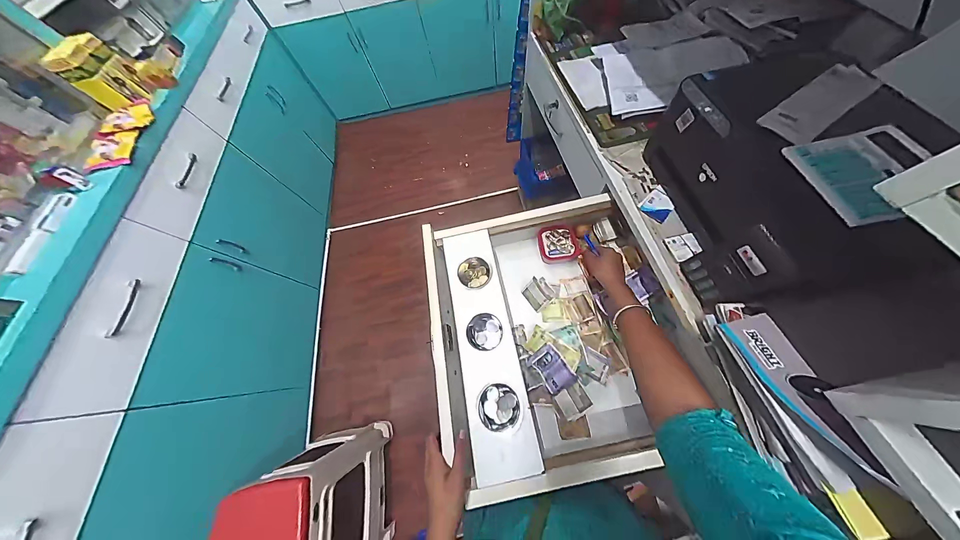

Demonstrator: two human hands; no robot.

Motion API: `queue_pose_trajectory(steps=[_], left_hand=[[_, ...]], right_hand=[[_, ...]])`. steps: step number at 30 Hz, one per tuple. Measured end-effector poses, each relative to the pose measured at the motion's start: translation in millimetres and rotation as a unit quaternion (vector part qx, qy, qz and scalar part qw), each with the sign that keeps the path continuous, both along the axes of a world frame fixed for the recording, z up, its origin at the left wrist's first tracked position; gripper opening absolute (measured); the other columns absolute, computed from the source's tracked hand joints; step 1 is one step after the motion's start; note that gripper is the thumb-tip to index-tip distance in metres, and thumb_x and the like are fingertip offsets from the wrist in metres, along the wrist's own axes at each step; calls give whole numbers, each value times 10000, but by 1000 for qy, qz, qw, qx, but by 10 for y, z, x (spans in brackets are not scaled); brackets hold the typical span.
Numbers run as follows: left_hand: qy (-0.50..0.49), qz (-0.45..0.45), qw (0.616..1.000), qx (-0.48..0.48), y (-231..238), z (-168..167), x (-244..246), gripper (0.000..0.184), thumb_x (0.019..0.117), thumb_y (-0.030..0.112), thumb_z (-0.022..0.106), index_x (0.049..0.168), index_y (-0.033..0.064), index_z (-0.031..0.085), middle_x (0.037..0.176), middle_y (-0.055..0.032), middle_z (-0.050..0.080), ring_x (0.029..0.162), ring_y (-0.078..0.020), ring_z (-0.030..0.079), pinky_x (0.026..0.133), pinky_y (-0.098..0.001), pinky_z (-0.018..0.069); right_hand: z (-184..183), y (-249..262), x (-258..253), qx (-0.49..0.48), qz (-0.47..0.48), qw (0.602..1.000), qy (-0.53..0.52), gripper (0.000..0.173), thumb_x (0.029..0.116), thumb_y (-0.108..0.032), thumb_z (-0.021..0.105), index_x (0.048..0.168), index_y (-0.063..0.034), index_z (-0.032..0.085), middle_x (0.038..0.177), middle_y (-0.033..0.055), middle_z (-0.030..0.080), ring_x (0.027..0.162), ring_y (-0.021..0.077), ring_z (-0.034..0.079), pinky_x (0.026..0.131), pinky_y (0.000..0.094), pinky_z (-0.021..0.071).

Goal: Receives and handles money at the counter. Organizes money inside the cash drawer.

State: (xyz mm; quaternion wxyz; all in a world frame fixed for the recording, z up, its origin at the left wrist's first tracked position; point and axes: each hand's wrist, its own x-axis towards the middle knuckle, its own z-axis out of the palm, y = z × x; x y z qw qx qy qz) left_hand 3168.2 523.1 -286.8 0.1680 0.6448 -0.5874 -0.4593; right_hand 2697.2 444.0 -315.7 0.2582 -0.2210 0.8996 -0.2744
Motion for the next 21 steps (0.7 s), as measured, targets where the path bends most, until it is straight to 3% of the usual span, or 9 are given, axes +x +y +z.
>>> queue_pose_trajectory(steps=[4, 9, 12, 15, 21], left_hand=[[7, 3, 1000, 0, -13, -12, 2, 613, 992, 229, 621, 1433, -146, 419, 1329, -357, 562, 1252, -429, 570, 1077, -546, 441], [29, 12, 999, 17, -10, -46, 12, 656, 1000, 263, 607, 1477, -118, 367, 1383, -341, 526, 1294, -397, 540, 1102, -520, 426], [27, 11, 999, 22, -2, -70, 20, 646, 1015, 271, 586, 1478, -119, 362, 1393, -344, 515, 1305, -399, 530, 1103, -518, 425], [33, 3, 999, 21, 10, -72, 41, 638, 1021, 264, 561, 1475, -132, 352, 1390, -362, 501, 1297, -403, 529, 1097, -511, 428], [17, -64, 998, 5, -26, -79, 124, 680, 1018, 311, 535, 1493, -124, 318, 1394, -360, 501, 1317, -402, 521, 1113, -520, 417]], right_hand=[[-1, 477, 389, -51, 112, 987, -104, 468, 1116, -312, 412, 1106, 73, 678, 974, 234, 663, 853, 309, 612, 847, 500, 478], [11, 1080, 652, 150, 140, 977, -54, 379, 1088, -250, 465, 1236, 54, 637, 1163, 309, 657, 1132, 466, 631, 967, 629, 463], [14, 1382, 667, 159, 105, 980, -50, 366, 1096, -249, 443, 1278, 18, 615, 1149, 298, 662, 1108, 464, 642, 945, 627, 479], [106, 1628, 677, 174, 69, 982, -38, 386, 1075, -276, 499, 1219, 51, 646, 1141, 311, 663, 1104, 475, 640, 928, 648, 475], [514, 1729, 856, 373, 29, 926, -58, 382, 995, -222, 623, 1208, 95, 638, 1309, 318, 606, 1252, 473, 577, 991, 637, 461]])
